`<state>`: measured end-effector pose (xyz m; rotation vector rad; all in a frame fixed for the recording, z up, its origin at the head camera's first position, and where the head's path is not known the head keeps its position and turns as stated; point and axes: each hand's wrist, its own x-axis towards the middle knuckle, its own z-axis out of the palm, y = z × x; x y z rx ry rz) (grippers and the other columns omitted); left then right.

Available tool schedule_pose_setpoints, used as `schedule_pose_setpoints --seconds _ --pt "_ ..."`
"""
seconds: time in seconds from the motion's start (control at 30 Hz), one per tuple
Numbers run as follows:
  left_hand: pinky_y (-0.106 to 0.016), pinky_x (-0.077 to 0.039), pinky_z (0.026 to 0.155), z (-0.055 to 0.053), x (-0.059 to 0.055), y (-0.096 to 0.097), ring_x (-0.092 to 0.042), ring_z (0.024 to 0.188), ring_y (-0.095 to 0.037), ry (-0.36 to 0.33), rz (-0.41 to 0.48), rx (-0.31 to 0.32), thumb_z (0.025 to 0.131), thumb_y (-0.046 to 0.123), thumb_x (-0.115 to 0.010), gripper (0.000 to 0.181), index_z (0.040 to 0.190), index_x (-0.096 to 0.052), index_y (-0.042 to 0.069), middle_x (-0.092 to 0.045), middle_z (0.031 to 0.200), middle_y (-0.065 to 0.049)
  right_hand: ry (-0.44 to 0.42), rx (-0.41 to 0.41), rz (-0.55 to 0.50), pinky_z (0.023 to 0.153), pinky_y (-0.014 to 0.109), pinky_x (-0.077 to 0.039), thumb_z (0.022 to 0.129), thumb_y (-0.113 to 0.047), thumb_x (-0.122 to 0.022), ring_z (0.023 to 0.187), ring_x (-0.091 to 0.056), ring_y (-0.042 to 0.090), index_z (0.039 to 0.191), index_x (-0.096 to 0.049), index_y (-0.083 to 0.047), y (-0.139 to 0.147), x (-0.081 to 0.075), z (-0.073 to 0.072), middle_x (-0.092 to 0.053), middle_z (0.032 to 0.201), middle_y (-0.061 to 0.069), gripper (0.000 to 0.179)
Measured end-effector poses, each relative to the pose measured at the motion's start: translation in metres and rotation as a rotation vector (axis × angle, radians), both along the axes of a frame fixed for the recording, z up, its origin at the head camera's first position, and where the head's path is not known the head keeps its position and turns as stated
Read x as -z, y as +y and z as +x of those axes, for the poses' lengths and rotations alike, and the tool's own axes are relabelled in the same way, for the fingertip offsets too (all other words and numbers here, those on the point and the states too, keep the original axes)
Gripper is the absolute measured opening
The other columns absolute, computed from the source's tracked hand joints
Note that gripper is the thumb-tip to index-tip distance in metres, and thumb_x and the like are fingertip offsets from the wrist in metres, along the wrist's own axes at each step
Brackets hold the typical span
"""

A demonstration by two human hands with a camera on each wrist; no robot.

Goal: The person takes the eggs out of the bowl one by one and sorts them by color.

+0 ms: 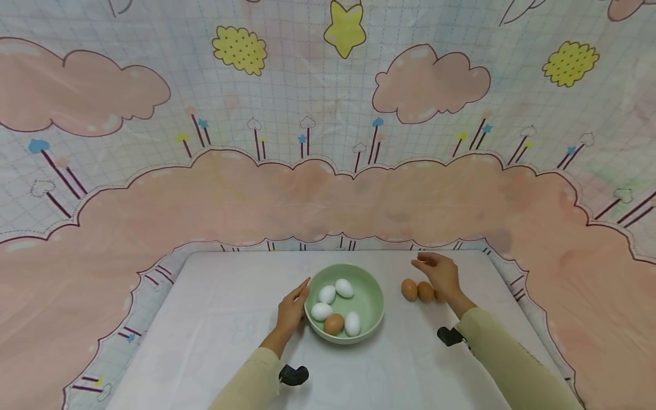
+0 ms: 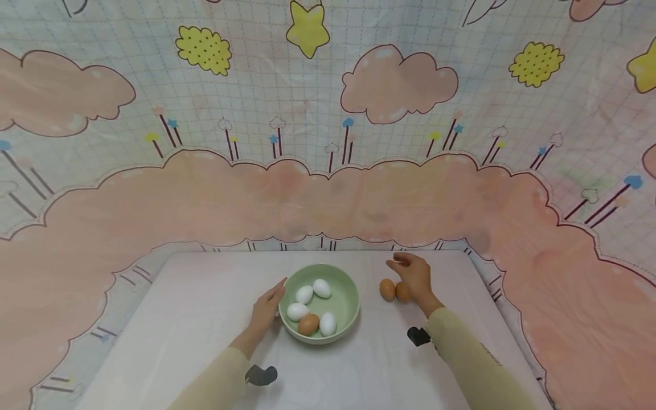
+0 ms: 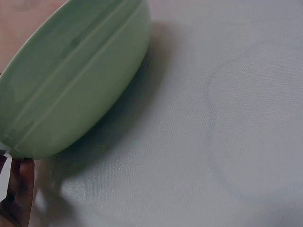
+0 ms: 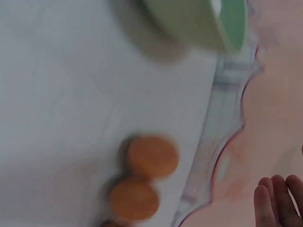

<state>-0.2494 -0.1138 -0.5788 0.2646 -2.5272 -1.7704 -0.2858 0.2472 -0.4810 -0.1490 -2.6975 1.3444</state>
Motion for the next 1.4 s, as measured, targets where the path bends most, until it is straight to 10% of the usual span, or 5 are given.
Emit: schedule_pose_setpoints --seconds 0.3,0.7,0.93,1.17,1.4 --pt "-0.024 -0.043 0.051 0.001 -0.001 0.001 -0.048 0.051 -0.012 0.0 0.007 0.01 0.102 0.04 -0.052 0.04 0.138 -0.059 0.026 -0.058 0.137 -0.016 0.128 -0.293 -0.088 0.089 0.034 -0.055 0.083 -0.014 -0.08 0.106 -0.068 0.03 0.121 -0.069 -0.002 -0.087 0.004 0.025 -0.07 0.117 0.016 0.042" --pt "-0.023 -0.042 0.049 0.004 -0.008 0.001 -0.049 0.052 -0.012 -0.009 0.02 -0.003 0.102 0.04 -0.052 0.04 0.138 -0.059 0.024 -0.06 0.135 -0.015 0.073 -0.573 -0.103 0.09 0.034 -0.055 0.084 -0.011 -0.078 0.106 -0.067 0.032 0.115 -0.07 0.005 -0.14 0.053 0.053 -0.07 0.116 0.016 0.036" --pt "-0.026 -0.045 0.059 0.003 -0.008 0.001 -0.062 0.093 -0.026 -0.001 -0.018 -0.018 0.102 0.04 -0.052 0.038 0.137 -0.06 0.026 -0.058 0.138 -0.012 0.152 -0.673 0.066 0.085 0.03 -0.056 0.082 -0.005 -0.079 0.1 -0.069 0.028 0.113 -0.072 0.001 -0.149 0.068 0.052 -0.073 0.11 0.012 0.032" --pt "-0.043 -0.044 0.098 0.003 -0.006 0.002 -0.055 0.12 -0.03 0.005 -0.024 -0.017 0.102 0.039 -0.052 0.038 0.137 -0.06 0.027 -0.055 0.142 -0.009 0.168 -0.746 0.247 0.088 0.03 -0.054 0.08 -0.01 -0.082 0.104 -0.067 0.02 0.114 -0.072 -0.003 -0.151 0.07 0.05 -0.073 0.111 0.005 0.036" --pt "-0.036 -0.047 0.085 0.002 -0.005 0.001 -0.056 0.118 -0.031 0.007 -0.038 -0.004 0.103 0.04 -0.05 0.039 0.138 -0.059 0.027 -0.055 0.142 -0.011 0.156 -0.805 0.301 0.09 0.028 -0.053 0.08 -0.012 -0.082 0.106 -0.067 0.017 0.112 -0.073 -0.004 -0.154 0.068 0.048 -0.074 0.11 0.004 0.034"
